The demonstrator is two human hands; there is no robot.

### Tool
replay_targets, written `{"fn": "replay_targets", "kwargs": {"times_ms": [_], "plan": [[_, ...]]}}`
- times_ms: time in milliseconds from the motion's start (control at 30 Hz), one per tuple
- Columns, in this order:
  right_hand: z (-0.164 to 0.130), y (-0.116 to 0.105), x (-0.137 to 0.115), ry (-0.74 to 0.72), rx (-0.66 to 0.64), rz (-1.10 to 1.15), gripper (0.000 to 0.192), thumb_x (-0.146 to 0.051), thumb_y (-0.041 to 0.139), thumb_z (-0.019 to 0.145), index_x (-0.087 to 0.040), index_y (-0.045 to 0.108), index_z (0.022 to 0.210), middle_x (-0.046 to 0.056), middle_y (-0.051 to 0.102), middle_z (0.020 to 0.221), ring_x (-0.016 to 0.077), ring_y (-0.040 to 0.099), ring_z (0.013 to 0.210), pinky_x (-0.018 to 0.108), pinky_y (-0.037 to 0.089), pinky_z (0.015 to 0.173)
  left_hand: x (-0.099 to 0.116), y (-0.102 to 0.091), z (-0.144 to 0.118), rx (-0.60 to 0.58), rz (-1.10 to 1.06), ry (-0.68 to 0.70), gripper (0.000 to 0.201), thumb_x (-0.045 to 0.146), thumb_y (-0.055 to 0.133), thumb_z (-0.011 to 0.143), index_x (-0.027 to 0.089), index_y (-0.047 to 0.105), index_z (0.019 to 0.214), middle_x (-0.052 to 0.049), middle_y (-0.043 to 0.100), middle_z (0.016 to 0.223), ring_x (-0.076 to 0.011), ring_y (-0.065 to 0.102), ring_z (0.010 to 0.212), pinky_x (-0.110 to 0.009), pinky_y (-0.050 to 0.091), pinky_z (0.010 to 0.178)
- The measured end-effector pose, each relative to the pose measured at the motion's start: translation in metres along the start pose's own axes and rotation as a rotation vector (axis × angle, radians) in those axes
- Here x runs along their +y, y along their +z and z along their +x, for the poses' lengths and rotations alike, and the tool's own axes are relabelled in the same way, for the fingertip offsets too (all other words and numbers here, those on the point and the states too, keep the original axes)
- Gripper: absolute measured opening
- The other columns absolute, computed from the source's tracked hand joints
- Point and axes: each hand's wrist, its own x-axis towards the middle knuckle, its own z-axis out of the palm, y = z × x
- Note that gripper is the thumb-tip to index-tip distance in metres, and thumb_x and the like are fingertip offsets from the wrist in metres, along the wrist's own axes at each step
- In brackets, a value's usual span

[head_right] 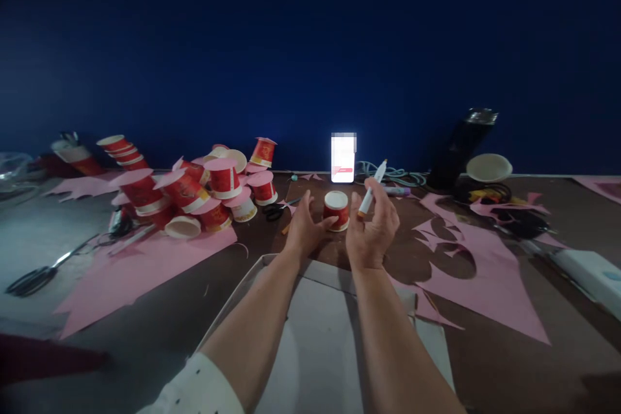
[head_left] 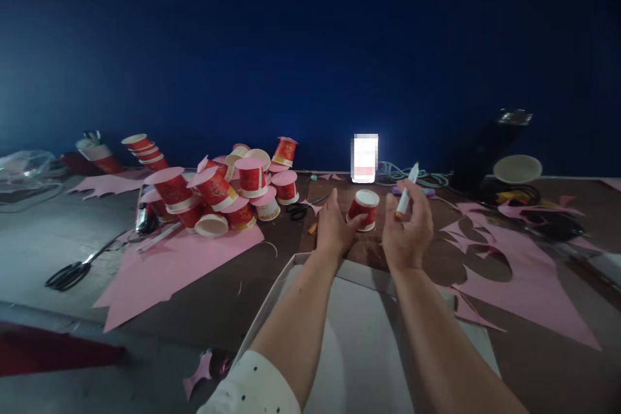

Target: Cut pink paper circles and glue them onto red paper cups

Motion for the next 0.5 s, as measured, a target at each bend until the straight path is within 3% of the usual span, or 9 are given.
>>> {"fn": "replay_targets", "kwargs": {"times_ms": [67,167,300,400,500], "plan": [[-0.004,0.003,0.002,0.017,-0.044,0.012,0.039,-0.028,0.053,0.087,-0.019,0.051,0.125,0.009,0.064,0.117,0.0217,0.06,0.109,0.042,0.046,0.096,0.012,-0.007,-0.003,0.087,0.071,0.084,0.079,0.043,0.067,0.074,0.011,0.034,0.138,-0.021,0.048,0.134,-0.0291,0.045,0.125,-0.045,0.035,0.103],[-0.008,0.008,0.002,0.079,-0.1,-0.016,0.037,-0.029,0.053,0.086,-0.02,0.055,0.122,0.009,0.066,0.114,0.0225,0.061,0.107,0.042,0.046,0.095,0.045,-0.029,-0.019,0.242,0.126,0.211,0.06,0.038,0.055,0.084,0.013,0.037,0.136,-0.017,0.05,0.132,-0.0256,0.045,0.124,-0.043,0.037,0.102],[-0.011,0.01,-0.002,0.145,-0.136,-0.01,0.036,-0.028,0.051,0.086,-0.019,0.057,0.12,0.008,0.067,0.112,0.0217,0.061,0.105,0.04,0.045,0.094,0.083,-0.082,-0.064,0.318,0.238,0.306,0.038,0.027,0.05,0.087,0.021,0.052,0.125,-0.01,0.056,0.126,-0.0212,0.049,0.119,-0.039,0.037,0.102],[-0.012,0.008,-0.006,0.173,-0.143,0.05,0.037,-0.028,0.051,0.086,-0.017,0.057,0.121,0.01,0.066,0.112,0.0207,0.061,0.107,0.038,0.045,0.096,0.07,-0.145,-0.104,0.337,0.434,0.247,0.028,0.024,0.051,0.085,0.025,0.063,0.11,-0.007,0.062,0.117,-0.0209,0.053,0.113,-0.038,0.037,0.102],[-0.012,0.007,-0.011,0.236,-0.164,0.086,0.037,-0.028,0.05,0.086,-0.017,0.057,0.121,0.01,0.066,0.112,0.0205,0.061,0.105,0.038,0.045,0.095,0.024,-0.223,-0.134,0.38,0.698,-0.016,0.027,0.03,0.049,0.084,0.024,0.065,0.106,-0.007,0.063,0.111,-0.023,0.055,0.108,-0.038,0.038,0.1]]}}
